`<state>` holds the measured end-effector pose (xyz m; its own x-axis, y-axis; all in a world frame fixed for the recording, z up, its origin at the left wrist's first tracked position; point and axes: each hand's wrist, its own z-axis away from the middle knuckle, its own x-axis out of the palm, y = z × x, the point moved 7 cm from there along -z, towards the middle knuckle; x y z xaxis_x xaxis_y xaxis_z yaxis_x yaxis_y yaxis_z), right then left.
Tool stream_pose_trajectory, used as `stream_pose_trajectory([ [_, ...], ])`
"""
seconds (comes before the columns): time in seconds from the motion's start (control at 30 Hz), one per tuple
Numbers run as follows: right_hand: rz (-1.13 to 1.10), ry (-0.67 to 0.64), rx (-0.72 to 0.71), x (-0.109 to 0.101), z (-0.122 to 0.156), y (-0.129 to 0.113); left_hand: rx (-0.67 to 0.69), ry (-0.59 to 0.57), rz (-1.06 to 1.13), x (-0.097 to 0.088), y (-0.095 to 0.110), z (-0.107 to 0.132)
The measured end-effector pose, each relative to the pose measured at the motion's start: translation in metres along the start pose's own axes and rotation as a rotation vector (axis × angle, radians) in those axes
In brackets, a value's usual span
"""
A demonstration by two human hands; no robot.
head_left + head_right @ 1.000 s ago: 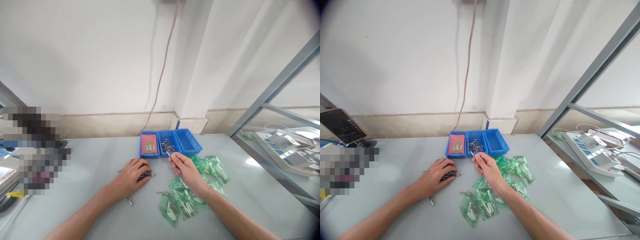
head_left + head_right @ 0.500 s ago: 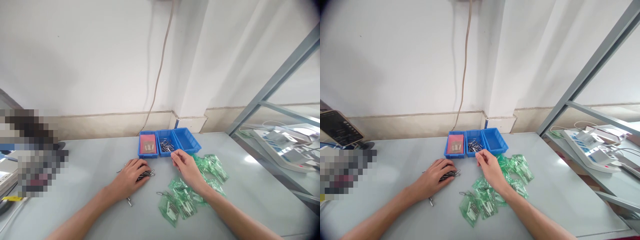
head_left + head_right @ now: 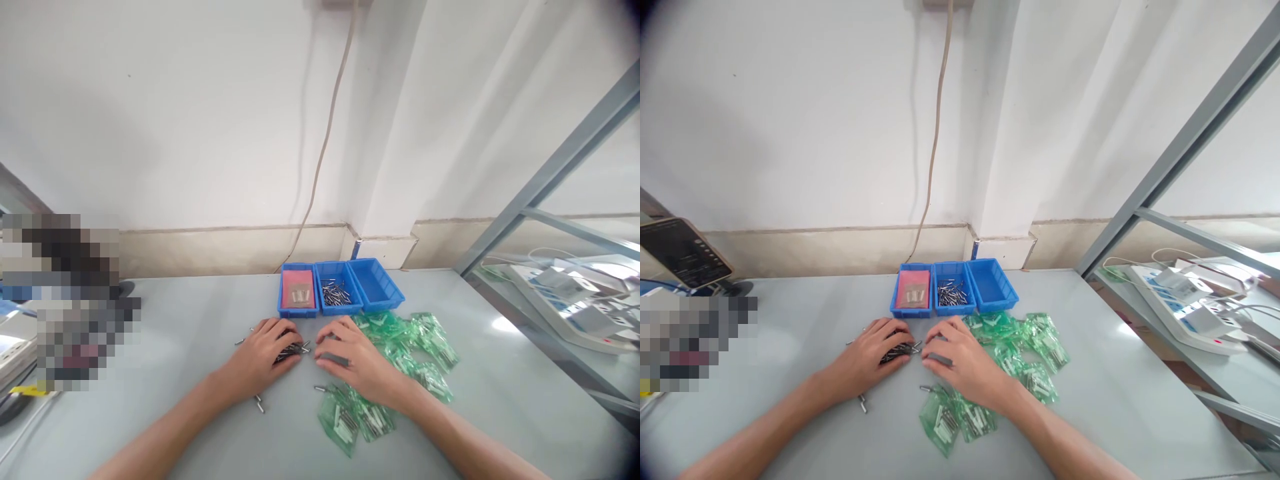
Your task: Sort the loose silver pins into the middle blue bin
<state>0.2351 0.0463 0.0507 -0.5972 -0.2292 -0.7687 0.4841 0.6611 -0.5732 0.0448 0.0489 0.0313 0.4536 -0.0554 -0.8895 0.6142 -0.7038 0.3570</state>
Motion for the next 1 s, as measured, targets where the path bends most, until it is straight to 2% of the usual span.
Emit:
stream_pose_trajectory([
  [0.1,0.027,-0.09,-0.054,0.01,0.003,-0.003,-0.005,-0.016,0.004,0.001,-0.001,0.0],
  [0.2,0.069,-0.117,-0.081,0.015,0.003,-0.003,-0.007,-0.022,0.008,0.002,-0.001,0.001],
  [0.57,0.134,-0.101,-0.071,0.014,0.003,-0.001,0.003,0.014,0.0,0.0,0.0,0.0],
  [1.0,0.112,-0.081,-0.095,0.012,0.0,-0.002,0.004,0.021,0.0,0.001,-0.001,0.0],
])
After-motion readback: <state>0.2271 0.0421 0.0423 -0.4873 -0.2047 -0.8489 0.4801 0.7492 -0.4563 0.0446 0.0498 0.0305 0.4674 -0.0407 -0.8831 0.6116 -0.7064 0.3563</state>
